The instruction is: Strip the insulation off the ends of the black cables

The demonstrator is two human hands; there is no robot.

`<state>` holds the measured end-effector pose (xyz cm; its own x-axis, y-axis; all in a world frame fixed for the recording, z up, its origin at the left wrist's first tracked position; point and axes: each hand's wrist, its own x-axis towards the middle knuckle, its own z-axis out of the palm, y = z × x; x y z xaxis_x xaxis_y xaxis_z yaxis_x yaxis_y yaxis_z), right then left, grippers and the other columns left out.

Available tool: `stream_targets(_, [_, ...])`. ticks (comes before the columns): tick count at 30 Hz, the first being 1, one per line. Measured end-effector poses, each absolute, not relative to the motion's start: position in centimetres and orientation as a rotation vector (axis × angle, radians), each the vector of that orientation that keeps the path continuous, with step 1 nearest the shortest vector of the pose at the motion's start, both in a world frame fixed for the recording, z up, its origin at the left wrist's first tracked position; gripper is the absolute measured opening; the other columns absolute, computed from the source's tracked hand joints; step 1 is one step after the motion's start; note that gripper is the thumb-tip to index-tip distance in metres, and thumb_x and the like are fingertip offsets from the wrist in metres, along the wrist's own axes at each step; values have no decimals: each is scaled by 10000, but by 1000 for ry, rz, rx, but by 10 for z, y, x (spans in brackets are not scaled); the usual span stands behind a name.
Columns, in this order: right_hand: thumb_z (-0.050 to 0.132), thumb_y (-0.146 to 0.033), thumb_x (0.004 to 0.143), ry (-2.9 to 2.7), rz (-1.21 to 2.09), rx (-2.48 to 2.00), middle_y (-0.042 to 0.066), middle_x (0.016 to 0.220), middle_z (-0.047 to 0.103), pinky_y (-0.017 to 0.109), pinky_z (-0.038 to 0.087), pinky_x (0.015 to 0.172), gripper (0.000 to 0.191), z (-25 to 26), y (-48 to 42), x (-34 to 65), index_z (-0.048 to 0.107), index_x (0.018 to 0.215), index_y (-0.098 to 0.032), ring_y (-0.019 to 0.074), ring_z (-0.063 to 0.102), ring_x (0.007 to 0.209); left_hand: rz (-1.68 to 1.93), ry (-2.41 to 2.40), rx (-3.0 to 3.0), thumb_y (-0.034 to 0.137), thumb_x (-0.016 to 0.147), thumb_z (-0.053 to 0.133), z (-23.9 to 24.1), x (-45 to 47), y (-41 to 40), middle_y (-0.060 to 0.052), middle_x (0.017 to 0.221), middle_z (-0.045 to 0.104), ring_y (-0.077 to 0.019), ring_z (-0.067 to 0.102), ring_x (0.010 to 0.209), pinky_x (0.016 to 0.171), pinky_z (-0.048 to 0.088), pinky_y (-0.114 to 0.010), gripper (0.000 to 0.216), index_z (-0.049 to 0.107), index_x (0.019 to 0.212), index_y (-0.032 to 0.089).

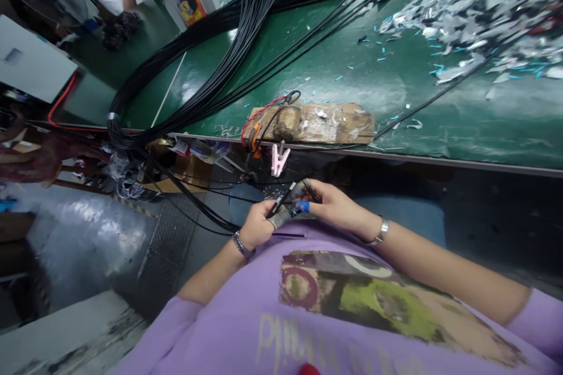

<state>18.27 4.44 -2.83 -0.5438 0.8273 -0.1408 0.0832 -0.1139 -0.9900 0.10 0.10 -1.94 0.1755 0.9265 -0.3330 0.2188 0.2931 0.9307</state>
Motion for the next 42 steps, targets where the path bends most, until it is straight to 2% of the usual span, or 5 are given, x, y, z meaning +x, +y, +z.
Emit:
stream_targets(14, [464,-90,617,-2188,1197,-1038,10,689,537,266,400,610,140,-21,42,184,455,710,-195,143,475,628,797,1371,1227,515,629,698,-18,4,1,-9,663,598,-110,480,622,634,443,-234,396,646,722,133])
stream_targets(24, [508,-211,701,-1762,1359,-1234,-19,653,523,261,410,595,39,-32,45,178,487,731,-199,132,474,614,677,1314,1288,473,664,682,-22,6,-3,-4,654,585,-115,496,636,635,441,-234,347,646,725,133])
stream_targets(31, [638,-395,687,-1483,1851,-1000,9,766,603,300,471,684,278,-33,43,180,552,826,-171,145,544,696,770,1295,1085,492,583,749,-24,-1,0,28,579,519,-74,425,555,585,406,-213,396,626,671,126])
stream_targets(36, [583,-275,724,-1770,1551,-1148,17,766,616,294,450,665,138,-33,44,170,558,806,-168,157,540,701,734,1218,1059,505,544,769,-20,3,0,17,580,537,-87,461,576,613,425,-228,420,635,659,123])
stream_targets(42, [448,-269,847,-2137,1173,-1245,70,780,602,299,434,638,131,-23,42,183,521,861,-161,179,540,679,809,1327,999,514,640,707,-17,0,0,72,435,385,-45,349,442,472,332,-183,398,616,698,130])
